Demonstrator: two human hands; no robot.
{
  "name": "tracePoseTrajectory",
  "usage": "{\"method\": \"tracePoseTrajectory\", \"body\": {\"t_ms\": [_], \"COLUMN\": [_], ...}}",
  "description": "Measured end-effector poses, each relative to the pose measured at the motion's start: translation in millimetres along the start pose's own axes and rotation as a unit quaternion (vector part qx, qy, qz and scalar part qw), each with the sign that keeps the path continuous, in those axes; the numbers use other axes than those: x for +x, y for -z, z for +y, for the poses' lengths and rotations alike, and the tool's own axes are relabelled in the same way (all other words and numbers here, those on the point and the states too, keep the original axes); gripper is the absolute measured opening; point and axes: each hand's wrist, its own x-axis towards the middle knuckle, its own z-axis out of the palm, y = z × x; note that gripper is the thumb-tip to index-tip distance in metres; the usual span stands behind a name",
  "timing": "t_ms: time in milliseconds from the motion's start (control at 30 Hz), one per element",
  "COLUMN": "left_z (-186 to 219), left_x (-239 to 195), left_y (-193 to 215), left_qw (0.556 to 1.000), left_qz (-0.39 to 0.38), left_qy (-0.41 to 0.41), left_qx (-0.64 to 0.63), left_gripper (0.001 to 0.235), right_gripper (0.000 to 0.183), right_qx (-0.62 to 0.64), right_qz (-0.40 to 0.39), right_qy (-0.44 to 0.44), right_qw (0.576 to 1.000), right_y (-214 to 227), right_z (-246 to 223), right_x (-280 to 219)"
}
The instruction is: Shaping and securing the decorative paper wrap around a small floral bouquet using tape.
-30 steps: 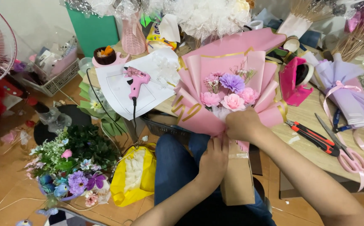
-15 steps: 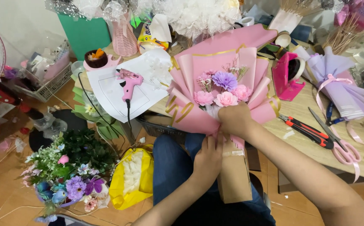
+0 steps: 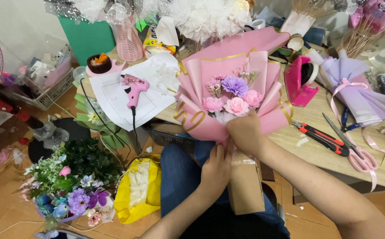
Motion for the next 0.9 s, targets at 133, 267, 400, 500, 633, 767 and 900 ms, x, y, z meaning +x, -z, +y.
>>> {"method": "tracePoseTrajectory", "body": {"t_ms": [133, 267, 400, 500, 633, 767, 900], "left_z": [-4.5, -6.2, -4.6, -3.5, 0.4, 4.1, 5.3], "left_x": [8.7, 18.1, 18.5, 16.7, 10.3, 8.5, 9.7], "left_y": [17.6, 33.4, 25.2, 25.1, 19.5, 14.4, 12.8], "left_qw": [1.0, 1.0, 1.0, 1.0, 0.999, 0.999, 1.0], "left_qz": [0.021, -0.013, 0.006, -0.007, -0.032, -0.03, -0.01], "left_qy": [0.0, 0.002, 0.025, 0.024, 0.008, 0.015, 0.02], "left_qx": [-0.007, 0.012, -0.006, -0.006, -0.01, 0.007, -0.009], "left_gripper": [0.036, 0.035, 0.021, 0.028, 0.04, 0.041, 0.037], "right_gripper": [0.033, 0.035, 0.036, 0.03, 0.03, 0.029, 0.024], "right_qx": [0.038, -0.017, -0.028, -0.05, -0.019, -0.025, -0.003], "right_qz": [0.025, -0.137, -0.076, -0.015, -0.059, -0.076, -0.071], "right_qy": [-0.012, 0.013, 0.022, 0.003, 0.009, 0.007, 0.008], "right_qw": [0.999, 0.99, 0.996, 0.999, 0.998, 0.997, 0.997], "right_y": [61.7, 50.9, 58.7, 61.7, 50.1, 33.3, 34.0], "right_z": [5.1, 3.8, 5.4, 2.9, 4.0, 8.8, 11.8], "right_x": [20.9, 22.4, 22.4, 25.6, 22.9, 18.8, 22.6]}}
